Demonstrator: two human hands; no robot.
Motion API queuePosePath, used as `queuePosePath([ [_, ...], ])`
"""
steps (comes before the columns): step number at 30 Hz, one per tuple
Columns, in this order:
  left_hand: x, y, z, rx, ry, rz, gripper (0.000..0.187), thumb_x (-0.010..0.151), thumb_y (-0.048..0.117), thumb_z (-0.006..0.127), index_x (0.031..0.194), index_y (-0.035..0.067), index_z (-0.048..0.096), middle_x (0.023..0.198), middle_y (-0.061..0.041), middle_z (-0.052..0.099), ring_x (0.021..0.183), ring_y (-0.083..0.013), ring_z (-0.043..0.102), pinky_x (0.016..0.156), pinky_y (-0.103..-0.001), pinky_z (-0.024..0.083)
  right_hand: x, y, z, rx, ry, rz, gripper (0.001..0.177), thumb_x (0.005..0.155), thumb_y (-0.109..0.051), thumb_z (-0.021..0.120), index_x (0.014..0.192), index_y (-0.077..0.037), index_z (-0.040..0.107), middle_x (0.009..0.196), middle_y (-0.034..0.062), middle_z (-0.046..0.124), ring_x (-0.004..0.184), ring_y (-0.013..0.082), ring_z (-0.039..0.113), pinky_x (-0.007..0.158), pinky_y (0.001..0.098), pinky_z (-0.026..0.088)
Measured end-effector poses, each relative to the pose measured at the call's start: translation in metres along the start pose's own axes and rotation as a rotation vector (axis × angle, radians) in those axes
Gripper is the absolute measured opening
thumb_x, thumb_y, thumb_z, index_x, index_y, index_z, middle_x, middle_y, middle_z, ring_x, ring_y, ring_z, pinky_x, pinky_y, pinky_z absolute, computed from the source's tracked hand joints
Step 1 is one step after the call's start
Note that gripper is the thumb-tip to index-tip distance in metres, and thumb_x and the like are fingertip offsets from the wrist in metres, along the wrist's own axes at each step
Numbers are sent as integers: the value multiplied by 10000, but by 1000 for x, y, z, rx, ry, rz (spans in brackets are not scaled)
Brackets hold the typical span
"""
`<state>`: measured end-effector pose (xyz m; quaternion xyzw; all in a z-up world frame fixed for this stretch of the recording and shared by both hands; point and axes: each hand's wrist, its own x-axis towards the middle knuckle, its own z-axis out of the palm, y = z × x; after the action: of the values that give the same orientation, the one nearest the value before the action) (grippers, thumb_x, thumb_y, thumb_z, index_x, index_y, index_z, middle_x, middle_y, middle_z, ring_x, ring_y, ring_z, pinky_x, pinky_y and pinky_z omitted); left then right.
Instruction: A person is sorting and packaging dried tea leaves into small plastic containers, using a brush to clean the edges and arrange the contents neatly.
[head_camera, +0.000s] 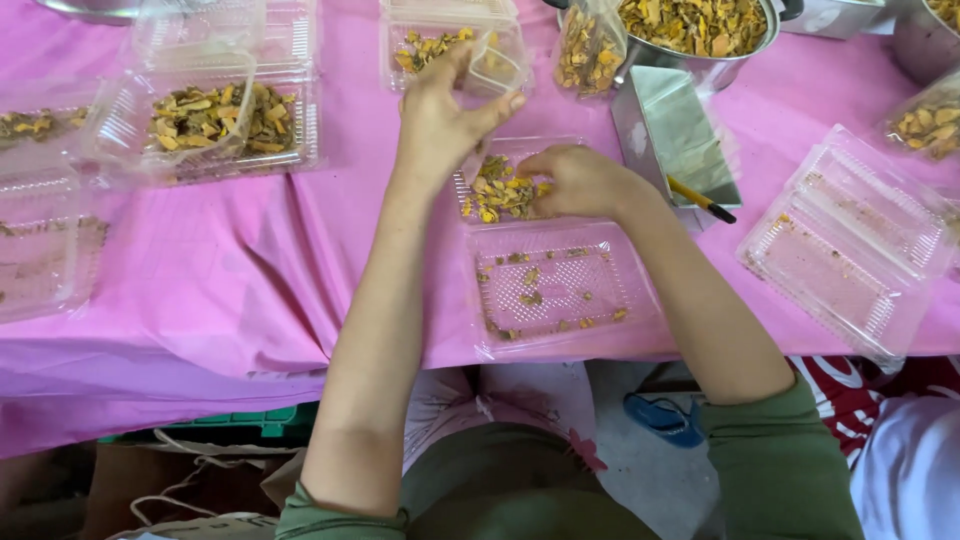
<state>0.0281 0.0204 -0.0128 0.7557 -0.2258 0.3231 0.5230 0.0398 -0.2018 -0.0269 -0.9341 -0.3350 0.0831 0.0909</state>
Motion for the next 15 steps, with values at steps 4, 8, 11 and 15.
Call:
queuePosePath([
  [4,-6,-1,-2,410,-62,-22,593,763,572,850,1137,177,614,1005,39,705,973,-224,654,831,-393,325,21,22,30,-14,16,-2,607,758,-293,750,1345,-161,668,1253,154,660,1195,344,587,1013,450,428],
  [8,-11,7,-6,633,-290,-44,745,785,520,801,1356,101,570,1212,-92,676,1144,-346,604,936,-514,341,13,17,26,30,243,-132,279,784,-1,614,1004,-60,776,930,79,765,828,260,701,803,422,537],
  [11,-11,16,-6,726,-477,-110,752,803,604,782,1285,61,584,1171,-111,648,1088,-317,596,954,-525,368,-1,-1,-3,169,333,5,202,878,17,629,1032,-51,741,944,92,754,858,229,712,821,372,590],
  [15,-13,35,0,763,-641,-192,583,858,583,760,1075,63,606,1015,-83,653,1013,-302,611,973,-518,387,-25,-23,-34,641,463,281,254,908,5,667,1154,-47,707,1013,61,746,879,133,728,854,248,647],
])
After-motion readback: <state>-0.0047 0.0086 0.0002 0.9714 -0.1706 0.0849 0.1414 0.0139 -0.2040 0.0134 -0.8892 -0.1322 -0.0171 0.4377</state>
